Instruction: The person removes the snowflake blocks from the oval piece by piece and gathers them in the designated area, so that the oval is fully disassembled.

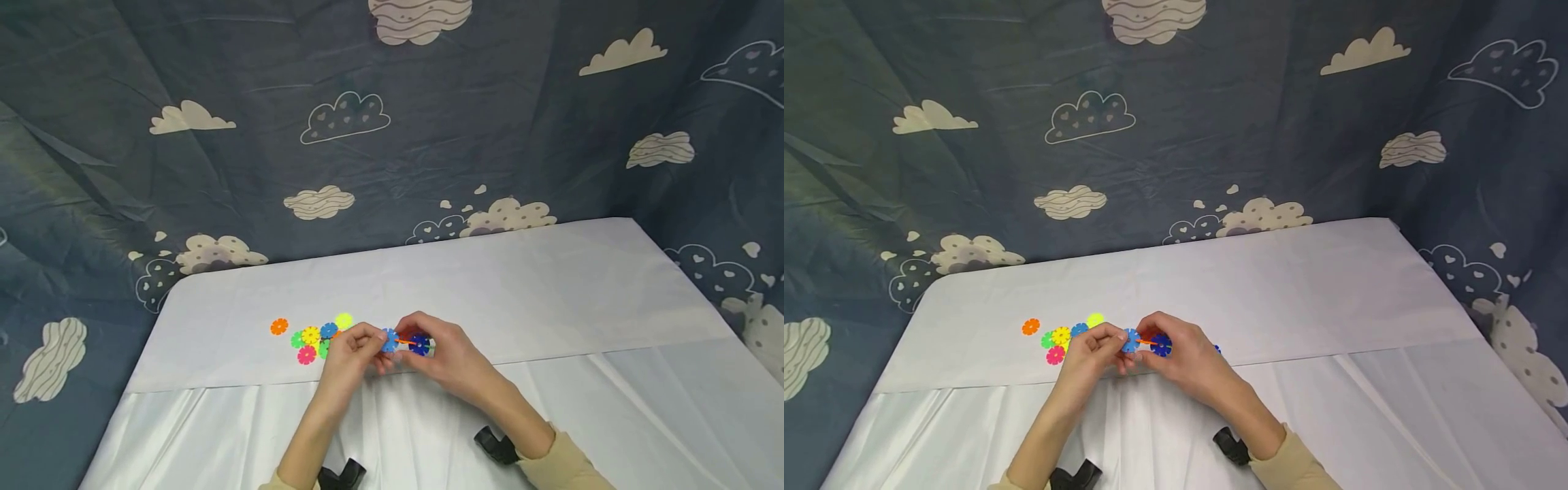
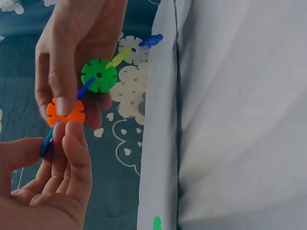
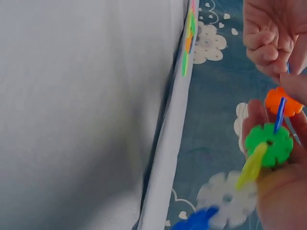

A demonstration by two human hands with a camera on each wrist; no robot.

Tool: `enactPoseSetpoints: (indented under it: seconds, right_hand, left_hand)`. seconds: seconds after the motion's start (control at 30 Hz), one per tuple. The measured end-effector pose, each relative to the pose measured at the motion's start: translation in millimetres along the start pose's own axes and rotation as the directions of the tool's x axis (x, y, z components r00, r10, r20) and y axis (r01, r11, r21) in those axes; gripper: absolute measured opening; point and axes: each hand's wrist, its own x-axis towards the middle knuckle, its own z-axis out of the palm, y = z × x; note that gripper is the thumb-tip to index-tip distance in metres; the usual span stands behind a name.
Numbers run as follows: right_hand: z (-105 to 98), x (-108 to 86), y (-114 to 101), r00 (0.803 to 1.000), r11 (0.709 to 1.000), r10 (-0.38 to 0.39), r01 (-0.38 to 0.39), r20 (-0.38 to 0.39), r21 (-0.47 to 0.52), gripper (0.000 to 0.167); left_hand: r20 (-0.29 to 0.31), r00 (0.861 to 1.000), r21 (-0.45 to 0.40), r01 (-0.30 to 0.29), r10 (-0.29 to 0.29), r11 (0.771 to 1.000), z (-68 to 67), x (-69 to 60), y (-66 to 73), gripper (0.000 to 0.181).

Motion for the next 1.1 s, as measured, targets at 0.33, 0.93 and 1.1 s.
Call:
enactPoseSetpoints:
  seconds: [0.33, 0.93, 1.1]
  right_hand:
    - [-1.5, -0.6, 5.6, 0.991, 0.993, -0.112, 0.111, -0.074, -0.028, 0.016]
    - [0.9, -0.1, 6.0, 0.977, 0.985, -0.167, 0.159, -0.131, -0.072, 0.019]
    - [-4.8, 0.6, 6.9, 0.973, 0.989, -0.149, 0.144, -0.176, -0.040, 0.021]
  left_hand:
    - [0.007, 1.000, -0.045, 0.018, -0.018, 0.999, -4.7, 1.5, 0.7, 0.021]
    - [-0.163, 0.987, -0.063, 0.003, -0.013, 0.998, -6.0, 1.8, 5.1, 0.014]
    - [-0.285, 0.959, -0.088, -0.031, 0.005, 0.996, -29.0, 3.6, 13.8, 0.017]
